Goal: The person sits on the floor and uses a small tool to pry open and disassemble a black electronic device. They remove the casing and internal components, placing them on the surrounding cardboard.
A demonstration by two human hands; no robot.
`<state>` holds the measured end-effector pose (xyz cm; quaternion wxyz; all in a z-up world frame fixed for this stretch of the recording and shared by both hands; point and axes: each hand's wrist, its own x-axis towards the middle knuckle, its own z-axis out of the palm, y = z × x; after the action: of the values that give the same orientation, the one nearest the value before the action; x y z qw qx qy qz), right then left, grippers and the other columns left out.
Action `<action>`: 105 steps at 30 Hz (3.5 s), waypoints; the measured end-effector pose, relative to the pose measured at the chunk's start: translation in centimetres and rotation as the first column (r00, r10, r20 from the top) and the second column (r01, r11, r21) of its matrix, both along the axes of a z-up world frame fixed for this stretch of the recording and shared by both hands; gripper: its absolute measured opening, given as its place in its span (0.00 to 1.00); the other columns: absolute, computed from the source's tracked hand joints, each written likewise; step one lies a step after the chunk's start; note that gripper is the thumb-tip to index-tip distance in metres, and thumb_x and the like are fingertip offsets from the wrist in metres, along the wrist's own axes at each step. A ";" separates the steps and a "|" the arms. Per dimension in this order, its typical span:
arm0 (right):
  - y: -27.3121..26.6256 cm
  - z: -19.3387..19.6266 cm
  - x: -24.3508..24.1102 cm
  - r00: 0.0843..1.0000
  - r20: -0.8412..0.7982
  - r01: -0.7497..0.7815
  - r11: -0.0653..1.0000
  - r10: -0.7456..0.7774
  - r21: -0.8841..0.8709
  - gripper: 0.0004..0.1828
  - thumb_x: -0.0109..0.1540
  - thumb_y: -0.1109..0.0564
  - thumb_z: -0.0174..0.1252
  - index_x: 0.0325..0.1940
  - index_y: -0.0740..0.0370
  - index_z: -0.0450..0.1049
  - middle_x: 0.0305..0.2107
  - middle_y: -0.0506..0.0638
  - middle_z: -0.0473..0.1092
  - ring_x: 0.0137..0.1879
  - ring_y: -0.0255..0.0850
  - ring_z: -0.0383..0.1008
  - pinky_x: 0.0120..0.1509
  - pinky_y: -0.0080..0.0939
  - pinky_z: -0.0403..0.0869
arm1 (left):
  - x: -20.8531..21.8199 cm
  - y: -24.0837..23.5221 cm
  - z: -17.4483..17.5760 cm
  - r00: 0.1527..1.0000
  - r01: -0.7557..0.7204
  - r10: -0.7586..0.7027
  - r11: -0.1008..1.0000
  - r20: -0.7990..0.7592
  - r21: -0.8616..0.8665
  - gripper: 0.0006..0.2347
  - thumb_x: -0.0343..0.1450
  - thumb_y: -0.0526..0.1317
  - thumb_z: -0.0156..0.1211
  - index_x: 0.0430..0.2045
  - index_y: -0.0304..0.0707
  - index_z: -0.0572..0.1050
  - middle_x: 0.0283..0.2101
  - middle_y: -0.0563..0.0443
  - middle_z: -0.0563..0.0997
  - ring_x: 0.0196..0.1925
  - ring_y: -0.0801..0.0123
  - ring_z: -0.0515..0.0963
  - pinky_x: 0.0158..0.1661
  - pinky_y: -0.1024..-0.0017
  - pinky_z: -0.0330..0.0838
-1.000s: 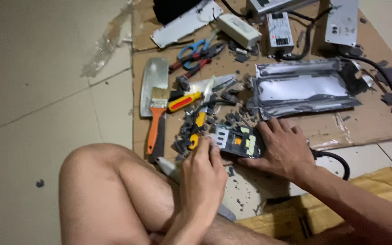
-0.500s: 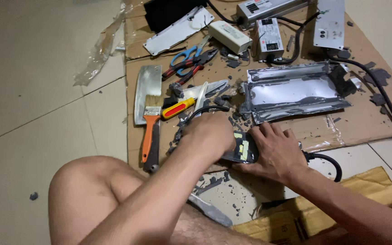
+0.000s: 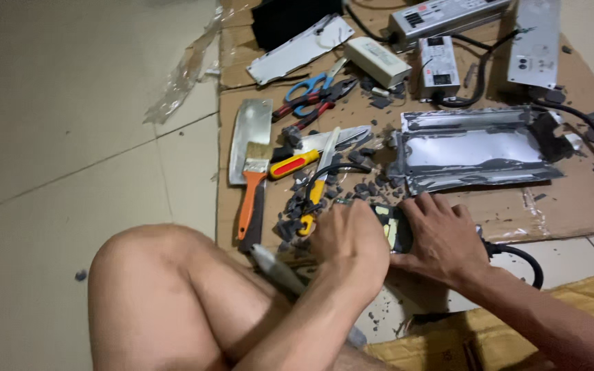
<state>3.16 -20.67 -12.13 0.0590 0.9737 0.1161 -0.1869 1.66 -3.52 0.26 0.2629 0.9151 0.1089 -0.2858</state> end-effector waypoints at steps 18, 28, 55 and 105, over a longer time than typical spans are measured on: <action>0.9 1.6 -0.5 0.989 0.149 -0.033 0.993 0.016 0.115 0.55 0.47 0.08 0.53 0.62 0.48 0.63 0.54 0.52 0.64 0.64 0.54 0.63 0.61 0.66 0.67 | -2.4 2.3 2.2 0.996 -0.040 0.048 0.993 0.073 -0.109 0.18 0.77 0.30 0.48 0.63 0.45 0.67 0.44 0.48 0.85 0.31 0.65 0.87 0.28 0.78 0.85; 0.6 0.6 -0.5 0.989 0.148 -0.036 0.995 0.022 0.092 0.56 0.49 0.09 0.52 0.64 0.50 0.61 0.56 0.51 0.62 0.65 0.52 0.61 0.62 0.63 0.66 | 2.5 -0.2 2.4 0.964 0.261 -0.247 0.948 -0.097 0.183 0.13 0.74 0.33 0.49 0.52 0.39 0.75 0.56 0.40 0.77 0.58 0.48 0.75 0.52 0.54 0.75; 0.7 1.1 0.1 0.986 0.155 -0.078 0.988 0.057 0.134 0.49 0.46 0.15 0.62 0.56 0.47 0.64 0.53 0.49 0.64 0.62 0.51 0.64 0.59 0.64 0.69 | -5.5 1.8 -7.0 0.896 0.070 -0.127 0.987 0.425 0.146 0.06 0.75 0.34 0.56 0.45 0.42 0.73 0.39 0.43 0.81 0.37 0.54 0.84 0.32 0.59 0.80; 0.5 1.1 0.0 0.991 0.130 -0.048 0.997 0.038 0.069 0.59 0.49 0.08 0.50 0.67 0.52 0.58 0.57 0.53 0.64 0.64 0.51 0.64 0.64 0.61 0.68 | -3.7 2.4 -1.4 0.956 -0.216 0.251 0.952 0.151 -0.215 0.14 0.78 0.42 0.46 0.59 0.51 0.70 0.43 0.53 0.85 0.37 0.67 0.86 0.34 0.70 0.83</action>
<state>3.19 -20.19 -11.04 0.0355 0.9825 0.1396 -0.1184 -2.04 -1.17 -1.10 0.3923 0.8870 0.1644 -0.1799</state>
